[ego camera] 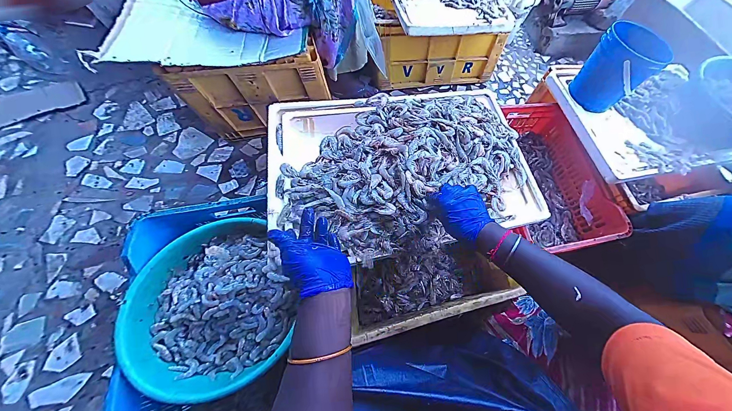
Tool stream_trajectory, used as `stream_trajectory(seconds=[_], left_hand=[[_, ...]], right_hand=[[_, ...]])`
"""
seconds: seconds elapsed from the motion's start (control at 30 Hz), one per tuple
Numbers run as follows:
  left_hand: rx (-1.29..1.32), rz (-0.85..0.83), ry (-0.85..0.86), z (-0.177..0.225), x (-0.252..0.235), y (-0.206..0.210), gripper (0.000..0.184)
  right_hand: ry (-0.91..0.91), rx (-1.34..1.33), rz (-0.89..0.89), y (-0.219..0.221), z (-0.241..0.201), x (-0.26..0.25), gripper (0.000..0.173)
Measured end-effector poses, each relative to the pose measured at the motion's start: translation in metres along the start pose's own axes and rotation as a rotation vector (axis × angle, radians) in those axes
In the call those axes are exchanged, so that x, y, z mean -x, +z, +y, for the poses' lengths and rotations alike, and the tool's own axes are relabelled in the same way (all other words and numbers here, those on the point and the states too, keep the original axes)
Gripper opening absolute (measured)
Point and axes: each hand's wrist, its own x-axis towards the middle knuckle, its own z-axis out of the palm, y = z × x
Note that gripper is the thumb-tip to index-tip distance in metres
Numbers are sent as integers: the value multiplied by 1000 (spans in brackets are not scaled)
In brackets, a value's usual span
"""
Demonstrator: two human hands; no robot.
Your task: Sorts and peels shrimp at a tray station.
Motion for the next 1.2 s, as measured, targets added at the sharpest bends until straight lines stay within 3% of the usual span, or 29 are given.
stream_trajectory(seconds=[0.07, 0.13, 0.23, 0.3, 0.33, 0.4, 0.47, 0.5, 0.57, 0.67, 0.73, 0.87, 1.1, 1.2], left_hand=[[-130, -34, -104, -10, 4, 7, 56], [-396, -250, -81, -22, 11, 14, 45], [-914, -748, 233, -41, 18, 17, 40], [-1208, -910, 504, -51, 20, 23, 40], [-1284, -942, 515, -53, 24, 26, 38], [-1285, -944, 369, -55, 31, 30, 33], [-1231, -868, 281, -59, 35, 31, 34], [-1235, -819, 340, -62, 37, 30, 33], [-1356, -733, 632, -68, 39, 26, 34], [-1531, -696, 1066, -77, 41, 22, 37], [-1654, -720, 1149, -80, 47, 24, 40], [-1593, -744, 1077, -84, 52, 21, 23], [-1317, -556, 427, -61, 44, 27, 28], [-1299, -544, 357, -54, 28, 20, 28]], right_hand=[[-6, 16, 32, 3, 6, -8, 24], [-52, -25, 137, -6, 9, -5, 20], [-191, -228, 288, -28, 13, 11, 15], [-288, -388, 359, -34, 9, 19, 16], [-306, -453, 377, -35, 6, 23, 18], [-300, -566, 390, -32, 0, 27, 19], [-195, -765, 277, -32, -4, 33, 18], [-100, -923, 156, -35, -4, 35, 22], [59, -1131, -72, -43, -4, 37, 36], [172, -995, -189, -48, -2, 38, 27], [167, -866, -214, -53, 0, 38, 29], [97, -801, -193, -51, 6, 39, 30], [-119, -804, -76, -43, 5, 44, 23], [-111, -877, -67, -40, 12, 43, 21]])
